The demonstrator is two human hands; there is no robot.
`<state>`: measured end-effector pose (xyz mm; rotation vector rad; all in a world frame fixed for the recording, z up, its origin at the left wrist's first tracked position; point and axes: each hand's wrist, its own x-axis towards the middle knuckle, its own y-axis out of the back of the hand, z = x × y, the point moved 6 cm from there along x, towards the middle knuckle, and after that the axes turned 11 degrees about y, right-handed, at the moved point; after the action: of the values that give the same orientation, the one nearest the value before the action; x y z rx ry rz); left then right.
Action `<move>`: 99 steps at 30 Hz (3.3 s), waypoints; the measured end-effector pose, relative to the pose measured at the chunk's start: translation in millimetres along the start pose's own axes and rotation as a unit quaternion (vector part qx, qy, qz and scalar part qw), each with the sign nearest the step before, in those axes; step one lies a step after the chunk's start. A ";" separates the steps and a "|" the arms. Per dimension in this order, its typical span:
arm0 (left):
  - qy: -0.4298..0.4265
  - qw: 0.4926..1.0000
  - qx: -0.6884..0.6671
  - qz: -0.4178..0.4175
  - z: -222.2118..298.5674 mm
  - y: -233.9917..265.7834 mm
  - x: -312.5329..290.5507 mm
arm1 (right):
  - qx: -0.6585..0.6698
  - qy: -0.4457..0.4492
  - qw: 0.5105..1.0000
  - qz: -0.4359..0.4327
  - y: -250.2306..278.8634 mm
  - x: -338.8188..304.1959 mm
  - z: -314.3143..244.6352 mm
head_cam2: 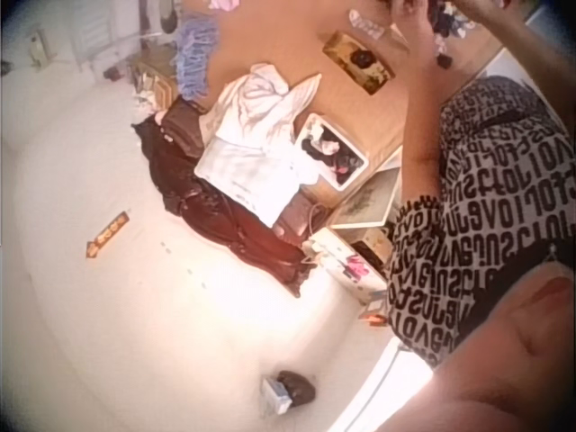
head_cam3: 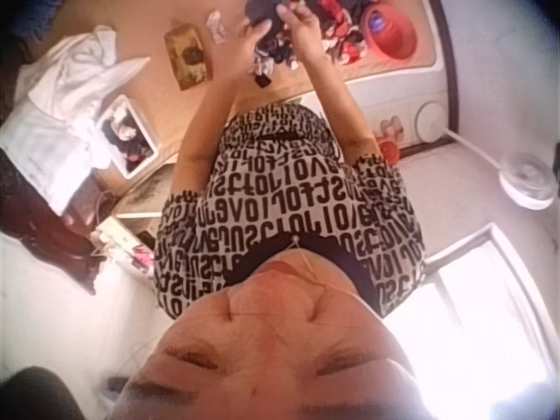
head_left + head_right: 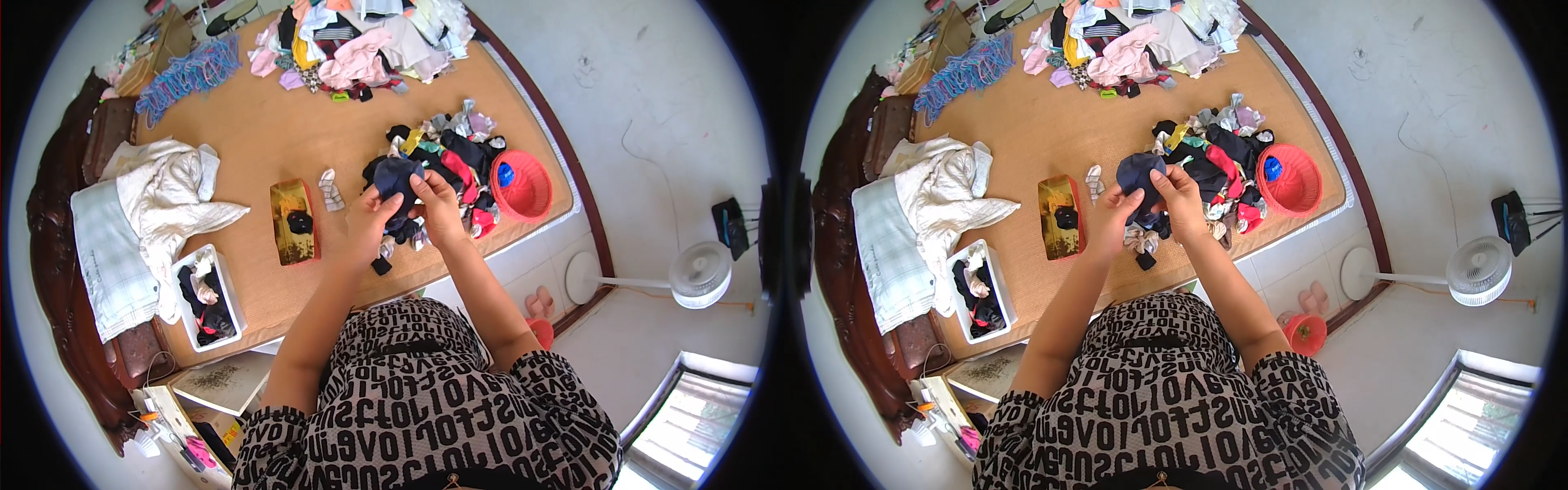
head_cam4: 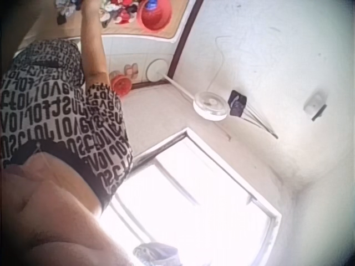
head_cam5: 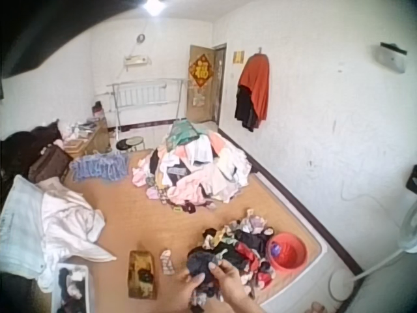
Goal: The person picks up individual items of clothing from a pile on a bed, folds them by hand, and places them into a storage bin; the person also sorts through small items and plastic bags in a cabinet.
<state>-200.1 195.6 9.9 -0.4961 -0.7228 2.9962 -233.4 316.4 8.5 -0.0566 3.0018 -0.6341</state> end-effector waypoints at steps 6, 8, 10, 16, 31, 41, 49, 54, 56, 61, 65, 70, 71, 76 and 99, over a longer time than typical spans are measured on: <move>-0.025 0.999 -0.044 0.016 16.2 1.4 4.8 | 0.055 0.030 0.995 -0.072 -0.9 -2.4 -24.0; -0.063 0.998 -0.027 0.000 28.8 -0.6 3.8 | 0.005 0.036 0.994 -0.105 -3.8 -1.9 -36.7; -0.061 0.998 -0.011 -0.017 24.6 0.1 6.8 | -0.146 0.040 0.977 -0.153 -12.8 1.2 -42.2; -0.033 0.995 0.031 -0.085 22.2 -19.9 5.6 | -0.126 0.023 0.991 -0.034 -11.5 12.8 -42.0; -0.100 0.992 -0.070 -0.027 41.6 20.1 25.1 | -0.349 0.186 0.903 -0.170 22.4 4.4 -10.8; -0.053 0.990 -0.128 0.005 21.5 37.4 30.3 | -0.523 0.078 0.828 -0.186 23.1 -0.8 10.3; -0.049 0.996 -0.002 -0.069 29.6 6.1 19.3 | -0.371 0.279 0.879 -0.113 -20.3 18.2 -35.4; -0.036 0.998 0.029 -0.038 33.9 -2.5 8.3 | -0.179 0.096 0.977 -0.058 -12.1 29.0 -13.5; -0.109 0.989 0.100 0.025 31.3 -3.0 2.3 | -0.160 0.121 0.979 -0.030 -15.0 26.8 -14.9; -0.195 0.899 0.368 0.134 31.5 9.7 1.4 | -0.127 0.081 0.988 -0.029 -19.4 19.7 -11.6; -0.147 0.928 0.314 0.140 35.3 19.6 3.5 | -0.084 0.058 0.994 -0.034 -9.7 21.0 -5.5; -0.027 0.999 0.019 0.008 36.3 18.4 5.4 | -0.044 0.029 0.999 0.002 4.2 25.7 1.7; -0.018 0.999 -0.018 -0.032 42.7 11.6 1.2 | -0.044 0.028 0.999 0.002 2.7 25.9 1.6; -0.030 0.998 -0.006 -0.053 26.1 20.2 10.7 | -0.062 0.007 0.997 -0.035 -4.9 22.6 -1.4; -0.207 0.920 0.305 0.134 41.5 14.6 -2.4 | -0.112 -0.003 0.990 -0.084 -12.8 18.7 -16.9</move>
<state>-209.9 164.0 39.0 0.0826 0.3377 3.3622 -253.0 310.5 27.9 -0.3268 3.0698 -0.3036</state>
